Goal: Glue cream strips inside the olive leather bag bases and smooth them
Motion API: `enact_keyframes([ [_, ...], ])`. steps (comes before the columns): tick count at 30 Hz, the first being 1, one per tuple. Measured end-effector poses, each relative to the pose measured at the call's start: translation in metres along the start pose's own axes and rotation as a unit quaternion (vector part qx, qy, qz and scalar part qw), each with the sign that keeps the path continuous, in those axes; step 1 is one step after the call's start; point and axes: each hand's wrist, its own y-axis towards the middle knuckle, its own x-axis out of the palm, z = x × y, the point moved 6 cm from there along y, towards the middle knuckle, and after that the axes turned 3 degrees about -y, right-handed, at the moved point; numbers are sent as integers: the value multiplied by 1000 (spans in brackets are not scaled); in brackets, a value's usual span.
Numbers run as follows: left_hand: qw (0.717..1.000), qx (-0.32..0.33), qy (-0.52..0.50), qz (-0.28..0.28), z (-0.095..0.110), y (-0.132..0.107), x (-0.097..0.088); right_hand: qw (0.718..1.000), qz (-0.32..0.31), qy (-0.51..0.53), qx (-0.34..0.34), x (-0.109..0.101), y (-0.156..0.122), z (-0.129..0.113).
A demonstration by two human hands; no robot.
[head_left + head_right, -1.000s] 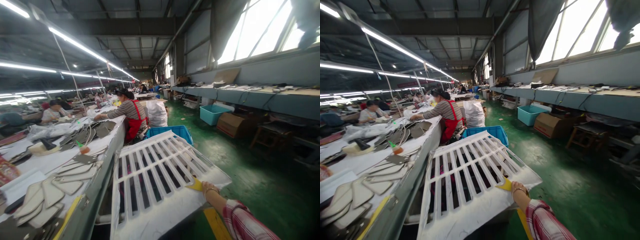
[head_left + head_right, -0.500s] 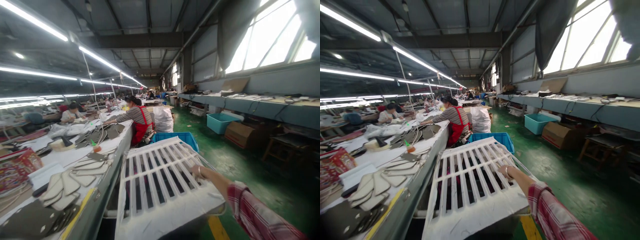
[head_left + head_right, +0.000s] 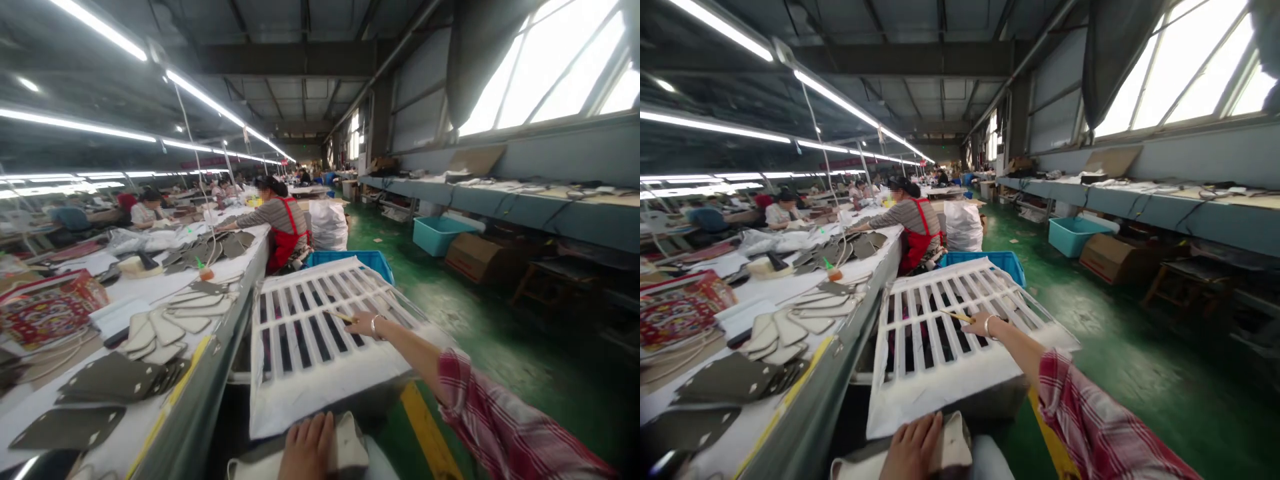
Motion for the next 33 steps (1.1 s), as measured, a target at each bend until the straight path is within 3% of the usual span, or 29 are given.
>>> enact_keyframes([
  [5, 996, 20, 47, 77, 2, -11, 11, 991, -96, -65, 62, 64, -79, 43],
  [9, 990, 36, 85, 103, 7, -18, 11, 990, -100, -92, 33, 76, -140, 45],
  [12, 988, 33, 87, 123, 8, -20, 8, 989, -105, -106, -18, 77, -164, 37],
  [22, 987, 3, 87, 135, 26, -10, -1, 977, -142, -153, -54, 82, -149, 12],
  [25, 992, 20, 54, 116, 20, -10, 2, 977, -162, -99, -100, 76, -150, 10],
  [27, 997, 25, 12, 75, 10, -8, 1, 980, -151, -39, -122, 65, -151, 13],
  [30, 998, 20, -54, -7, -4, 1, -6, 983, -158, 81, -48, 51, -148, 30],
  [33, 991, 25, -98, -87, -7, 15, -11, 947, -226, 218, 66, 54, -152, 46],
])
